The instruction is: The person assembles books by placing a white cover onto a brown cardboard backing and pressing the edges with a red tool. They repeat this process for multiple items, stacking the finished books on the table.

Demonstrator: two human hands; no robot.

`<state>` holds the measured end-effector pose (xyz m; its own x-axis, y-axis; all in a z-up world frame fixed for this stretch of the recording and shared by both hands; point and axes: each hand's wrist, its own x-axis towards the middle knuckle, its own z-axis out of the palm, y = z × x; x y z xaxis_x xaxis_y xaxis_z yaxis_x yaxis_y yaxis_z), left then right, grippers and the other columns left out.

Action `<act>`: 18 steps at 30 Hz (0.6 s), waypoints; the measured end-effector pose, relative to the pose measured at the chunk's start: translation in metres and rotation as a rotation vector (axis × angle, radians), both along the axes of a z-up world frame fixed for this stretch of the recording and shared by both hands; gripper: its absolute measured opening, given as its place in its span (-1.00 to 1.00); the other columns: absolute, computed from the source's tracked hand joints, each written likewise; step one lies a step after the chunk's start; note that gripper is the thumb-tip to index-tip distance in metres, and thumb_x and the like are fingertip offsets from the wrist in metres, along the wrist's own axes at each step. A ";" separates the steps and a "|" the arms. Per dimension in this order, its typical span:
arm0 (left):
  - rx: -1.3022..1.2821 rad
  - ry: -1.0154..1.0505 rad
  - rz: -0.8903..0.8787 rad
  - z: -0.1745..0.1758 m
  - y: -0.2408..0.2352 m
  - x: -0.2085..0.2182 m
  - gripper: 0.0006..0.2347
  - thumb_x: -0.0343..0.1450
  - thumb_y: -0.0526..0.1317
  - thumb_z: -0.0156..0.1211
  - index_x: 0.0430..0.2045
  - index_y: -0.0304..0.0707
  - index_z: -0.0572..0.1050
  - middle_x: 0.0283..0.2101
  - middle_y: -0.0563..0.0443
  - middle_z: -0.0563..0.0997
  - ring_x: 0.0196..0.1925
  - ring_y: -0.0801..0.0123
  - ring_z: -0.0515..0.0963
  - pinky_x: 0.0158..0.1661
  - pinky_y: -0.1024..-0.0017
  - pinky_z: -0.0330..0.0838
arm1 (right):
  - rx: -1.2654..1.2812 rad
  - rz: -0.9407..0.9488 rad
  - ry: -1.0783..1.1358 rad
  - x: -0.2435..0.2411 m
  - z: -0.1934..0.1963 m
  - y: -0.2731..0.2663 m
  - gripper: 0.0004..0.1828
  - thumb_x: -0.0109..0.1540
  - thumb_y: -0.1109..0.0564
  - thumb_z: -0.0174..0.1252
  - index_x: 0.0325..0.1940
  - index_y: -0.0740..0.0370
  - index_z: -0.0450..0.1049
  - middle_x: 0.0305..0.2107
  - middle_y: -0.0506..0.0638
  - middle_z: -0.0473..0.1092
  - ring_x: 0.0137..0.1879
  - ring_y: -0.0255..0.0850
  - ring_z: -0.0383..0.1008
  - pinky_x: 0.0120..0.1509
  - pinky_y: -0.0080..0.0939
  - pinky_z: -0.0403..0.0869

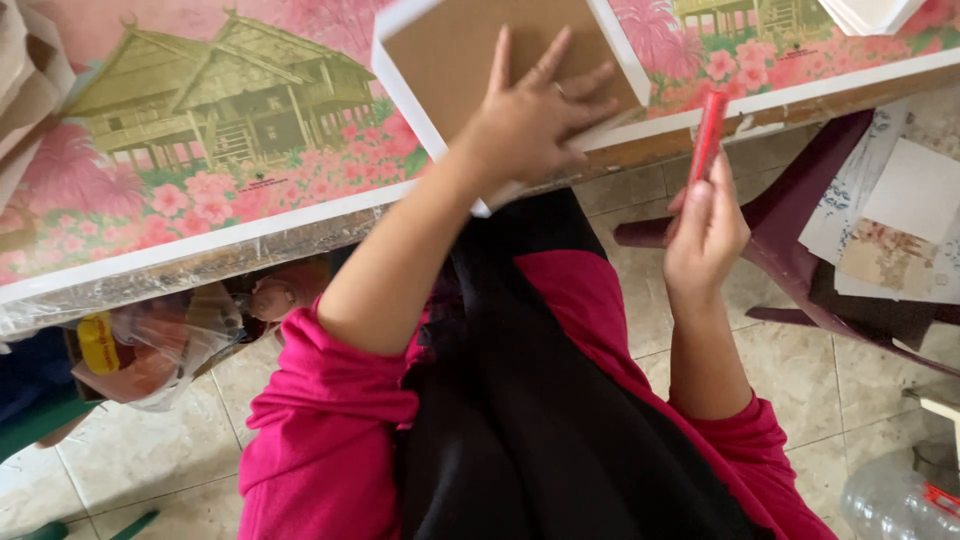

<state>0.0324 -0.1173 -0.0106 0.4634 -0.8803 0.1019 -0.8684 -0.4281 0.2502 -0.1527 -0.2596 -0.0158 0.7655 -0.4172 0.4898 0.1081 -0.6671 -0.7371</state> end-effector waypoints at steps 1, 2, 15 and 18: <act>0.080 0.232 -0.045 0.020 0.007 0.011 -0.52 0.31 0.06 0.01 0.18 0.29 0.26 0.35 0.36 0.05 0.38 0.10 -0.35 0.09 -0.41 -0.63 | -0.167 -0.017 0.116 0.000 -0.009 -0.003 -0.58 0.46 0.10 -0.24 0.35 0.35 0.18 -0.20 0.13 0.33 -0.53 -0.25 0.20 -0.40 -0.27 0.25; 0.157 0.468 -0.094 0.039 0.012 0.021 -0.50 0.31 -0.10 0.09 0.19 0.18 0.23 0.37 0.34 0.00 0.40 0.18 -0.43 0.10 -0.27 -0.82 | -0.335 -0.037 0.235 -0.001 -0.016 -0.007 -0.58 0.45 0.07 -0.18 0.37 0.26 0.17 0.14 0.12 0.38 -0.46 -0.23 0.29 -0.35 -0.24 0.30; -0.056 0.121 -0.207 0.006 0.035 0.027 -0.55 0.39 -0.05 0.01 0.21 0.06 0.25 0.33 0.16 0.16 0.40 0.12 -0.11 0.21 -0.22 -0.44 | -0.460 0.159 0.245 0.020 0.013 0.030 -0.64 0.35 0.31 0.01 0.26 0.33 0.33 -0.37 0.05 0.48 -0.41 -0.22 0.42 -0.31 -0.24 0.41; 0.336 0.266 -0.211 0.043 0.062 0.026 -0.03 0.07 0.20 0.32 0.34 0.18 -0.17 0.42 0.07 -0.32 0.41 0.04 -0.46 0.18 -0.27 -0.65 | -0.385 0.011 0.461 0.030 0.009 0.007 -0.58 0.48 -0.05 -0.24 0.45 -0.13 0.13 -0.71 0.00 0.00 -0.62 -0.19 -0.03 -0.42 -0.10 0.17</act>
<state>0.0587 -0.0551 0.0321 0.2427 -0.9216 -0.3028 -0.8698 -0.3450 0.3529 -0.1231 -0.2525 -0.0064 0.9383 -0.2665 0.2202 -0.1571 -0.8961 -0.4151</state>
